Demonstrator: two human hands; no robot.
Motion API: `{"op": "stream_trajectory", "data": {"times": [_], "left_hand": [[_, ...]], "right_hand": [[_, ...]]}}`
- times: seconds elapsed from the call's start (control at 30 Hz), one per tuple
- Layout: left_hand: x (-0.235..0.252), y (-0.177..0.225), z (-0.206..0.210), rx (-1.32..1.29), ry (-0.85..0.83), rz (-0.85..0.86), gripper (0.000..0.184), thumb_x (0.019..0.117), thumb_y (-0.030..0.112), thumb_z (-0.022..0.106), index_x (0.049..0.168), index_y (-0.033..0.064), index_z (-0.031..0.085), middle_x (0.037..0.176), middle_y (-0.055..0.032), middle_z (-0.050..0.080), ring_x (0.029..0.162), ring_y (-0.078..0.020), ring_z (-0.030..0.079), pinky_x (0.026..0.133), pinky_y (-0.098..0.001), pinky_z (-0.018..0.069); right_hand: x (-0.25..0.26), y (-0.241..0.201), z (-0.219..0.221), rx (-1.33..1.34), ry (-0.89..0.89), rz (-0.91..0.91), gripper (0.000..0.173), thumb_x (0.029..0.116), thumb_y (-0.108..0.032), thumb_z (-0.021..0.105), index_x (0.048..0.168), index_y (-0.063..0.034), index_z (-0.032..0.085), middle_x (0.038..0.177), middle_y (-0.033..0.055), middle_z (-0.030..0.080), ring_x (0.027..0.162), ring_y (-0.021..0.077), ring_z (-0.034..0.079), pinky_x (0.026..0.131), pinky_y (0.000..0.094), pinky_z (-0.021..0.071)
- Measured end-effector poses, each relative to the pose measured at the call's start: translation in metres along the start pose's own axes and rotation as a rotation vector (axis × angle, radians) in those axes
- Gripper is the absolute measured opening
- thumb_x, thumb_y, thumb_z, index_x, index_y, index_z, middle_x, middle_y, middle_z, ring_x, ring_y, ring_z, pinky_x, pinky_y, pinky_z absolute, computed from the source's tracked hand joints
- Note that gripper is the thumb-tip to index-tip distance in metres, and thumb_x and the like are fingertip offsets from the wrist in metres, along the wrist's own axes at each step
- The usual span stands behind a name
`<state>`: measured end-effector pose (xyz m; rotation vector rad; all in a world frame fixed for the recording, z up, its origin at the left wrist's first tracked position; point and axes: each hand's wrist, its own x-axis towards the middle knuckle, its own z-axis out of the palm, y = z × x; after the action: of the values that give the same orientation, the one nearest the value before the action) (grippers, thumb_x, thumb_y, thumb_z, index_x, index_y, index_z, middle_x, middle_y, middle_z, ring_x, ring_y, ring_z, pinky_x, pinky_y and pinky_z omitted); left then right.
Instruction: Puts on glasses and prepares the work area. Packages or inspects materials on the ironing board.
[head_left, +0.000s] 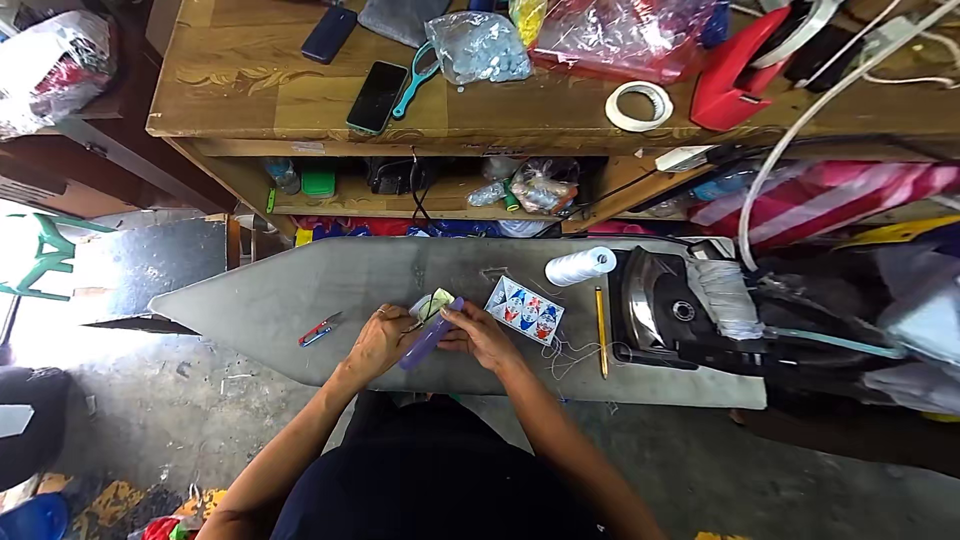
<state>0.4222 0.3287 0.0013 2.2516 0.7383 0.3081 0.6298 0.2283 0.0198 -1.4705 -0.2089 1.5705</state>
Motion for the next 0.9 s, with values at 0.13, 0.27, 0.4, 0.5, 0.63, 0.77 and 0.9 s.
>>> {"op": "stream_trajectory", "data": {"times": [0.13,0.27,0.4,0.5,0.63,0.77,0.9], "left_hand": [[0.004,-0.002,-0.011,-0.189,0.014,-0.322,0.049,0.1044,0.041,0.054,0.132,0.0026,0.066,0.128,-0.0168,0.067,0.122,-0.0287,0.062,0.109,-0.0457,0.0467],[0.006,0.010,-0.021,-0.335,-0.134,-0.390,0.076,0.0847,0.055,0.077,0.140,0.0059,0.060,0.136,-0.0186,0.060,0.126,-0.0288,0.058,0.109,-0.0471,0.0480],[0.015,0.017,-0.037,-0.533,-0.058,-0.329,0.054,0.0902,0.030,0.078,0.134,0.0057,0.060,0.114,-0.0080,0.073,0.102,-0.0146,0.071,0.093,-0.0362,0.0590],[0.034,0.017,-0.067,-0.661,-0.102,-0.225,0.044,0.0914,0.021,0.078,0.129,0.0021,0.064,0.109,-0.0067,0.075,0.099,-0.0135,0.072,0.092,-0.0333,0.0598],[0.074,0.022,-0.109,-0.608,-0.222,-0.038,0.038,0.0929,0.019,0.077,0.127,0.0042,0.068,0.118,-0.0054,0.073,0.107,-0.0114,0.069,0.098,-0.0319,0.0569],[0.156,0.013,-0.183,-0.456,-0.006,0.009,0.061,0.0947,0.028,0.072,0.146,0.0032,0.052,0.142,-0.0115,0.060,0.122,-0.0198,0.064,0.100,-0.0389,0.0567],[0.266,-0.070,-0.243,0.083,0.457,-0.173,0.044,0.1038,0.033,0.056,0.131,-0.0001,0.064,0.125,-0.0217,0.066,0.119,-0.0365,0.062,0.104,-0.0541,0.0478]], "right_hand": [[0.002,0.004,0.001,0.094,-0.018,0.006,0.062,0.0986,-0.023,0.070,0.149,-0.0108,0.036,0.108,0.0229,0.070,0.086,0.0360,0.075,0.074,0.0493,0.0651],[-0.002,0.002,0.010,0.216,0.008,-0.001,0.064,0.0979,-0.020,0.070,0.148,-0.0126,0.031,0.107,0.0254,0.069,0.083,0.0390,0.074,0.072,0.0515,0.0647],[-0.007,-0.008,0.016,0.214,0.043,-0.031,0.059,0.1000,-0.026,0.068,0.144,-0.0121,0.031,0.107,0.0241,0.069,0.081,0.0389,0.074,0.067,0.0521,0.0641],[-0.009,-0.030,0.003,0.031,-0.104,-0.180,0.055,0.0980,-0.023,0.068,0.145,-0.0099,0.042,0.122,0.0180,0.066,0.096,0.0353,0.072,0.070,0.0513,0.0643],[-0.007,-0.073,-0.003,-0.127,-0.288,-0.407,0.038,0.0953,-0.009,0.070,0.132,-0.0020,0.064,0.119,0.0143,0.071,0.096,0.0281,0.074,0.075,0.0452,0.0659],[0.012,-0.146,0.009,-0.106,-0.068,-0.696,0.034,0.0955,-0.006,0.067,0.128,0.0035,0.064,0.114,0.0160,0.072,0.092,0.0289,0.075,0.075,0.0462,0.0665],[0.050,-0.281,0.003,-0.072,0.215,-0.964,0.038,0.1008,-0.010,0.059,0.136,0.0032,0.056,0.117,0.0162,0.069,0.099,0.0250,0.071,0.085,0.0442,0.0624]]}}
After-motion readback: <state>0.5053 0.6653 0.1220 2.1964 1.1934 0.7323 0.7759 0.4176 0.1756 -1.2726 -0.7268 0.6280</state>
